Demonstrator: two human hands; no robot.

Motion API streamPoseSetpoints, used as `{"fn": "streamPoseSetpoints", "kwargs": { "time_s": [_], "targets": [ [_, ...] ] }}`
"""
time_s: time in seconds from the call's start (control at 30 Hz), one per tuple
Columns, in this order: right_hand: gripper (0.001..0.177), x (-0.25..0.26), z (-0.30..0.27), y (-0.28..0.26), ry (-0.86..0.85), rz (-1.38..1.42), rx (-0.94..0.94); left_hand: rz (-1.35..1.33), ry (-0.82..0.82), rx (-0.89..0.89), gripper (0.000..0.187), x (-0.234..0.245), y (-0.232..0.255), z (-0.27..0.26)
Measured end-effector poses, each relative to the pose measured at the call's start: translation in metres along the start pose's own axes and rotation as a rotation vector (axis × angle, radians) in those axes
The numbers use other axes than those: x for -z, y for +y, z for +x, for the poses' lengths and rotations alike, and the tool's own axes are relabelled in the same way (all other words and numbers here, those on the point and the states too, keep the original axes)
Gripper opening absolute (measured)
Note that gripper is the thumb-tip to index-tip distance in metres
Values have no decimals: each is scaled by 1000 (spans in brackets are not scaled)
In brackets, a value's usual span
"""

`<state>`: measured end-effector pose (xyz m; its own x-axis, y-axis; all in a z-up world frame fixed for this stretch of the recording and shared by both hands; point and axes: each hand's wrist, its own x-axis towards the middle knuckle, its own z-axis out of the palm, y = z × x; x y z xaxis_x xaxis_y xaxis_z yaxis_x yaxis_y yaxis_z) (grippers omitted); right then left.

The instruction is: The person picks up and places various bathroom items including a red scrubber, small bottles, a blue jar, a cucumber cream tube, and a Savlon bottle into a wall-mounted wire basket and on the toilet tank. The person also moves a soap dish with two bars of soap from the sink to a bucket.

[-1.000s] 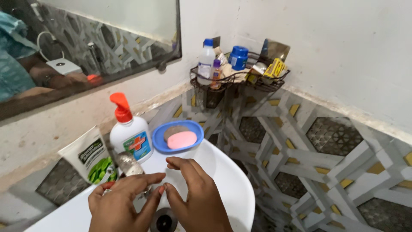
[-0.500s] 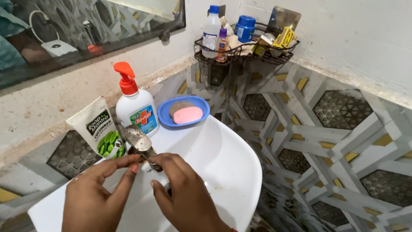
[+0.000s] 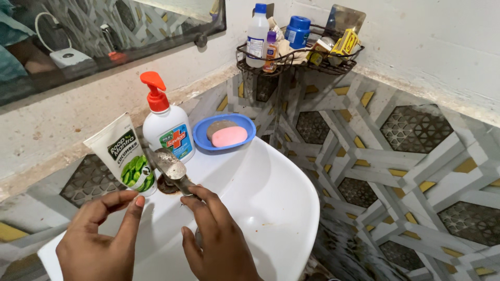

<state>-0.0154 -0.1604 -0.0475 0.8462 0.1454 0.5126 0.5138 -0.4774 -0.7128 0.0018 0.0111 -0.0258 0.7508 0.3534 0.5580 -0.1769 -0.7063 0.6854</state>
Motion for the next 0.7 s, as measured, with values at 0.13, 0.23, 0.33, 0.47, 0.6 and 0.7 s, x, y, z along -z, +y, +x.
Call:
{"fn": "streamPoseSetpoints", "kwargs": {
  "time_s": [0.13, 0.23, 0.33, 0.47, 0.6, 0.7],
  "targets": [
    [47, -6, -6, 3, -5, -53, 24, -21, 1, 86, 28, -6, -11, 2],
    [52, -10, -8, 4, -25, -98, 26, -126, 24, 72, 37, -12, -17, 4],
    [54, -12, -8, 6, -50, -124, 14, -220, 29, 49, 45, -16, -19, 8],
    [54, -12, -6, 10, -60, -129, 38, -218, 17, 29, 47, -20, -17, 15],
    [54, -14, -5, 13, -50, -132, 45, -231, 5, 47, 44, -21, -16, 21],
    [52, -14, -3, 18, -52, -144, 80, -228, 16, 33, 40, -23, -17, 24]
  ]
}}
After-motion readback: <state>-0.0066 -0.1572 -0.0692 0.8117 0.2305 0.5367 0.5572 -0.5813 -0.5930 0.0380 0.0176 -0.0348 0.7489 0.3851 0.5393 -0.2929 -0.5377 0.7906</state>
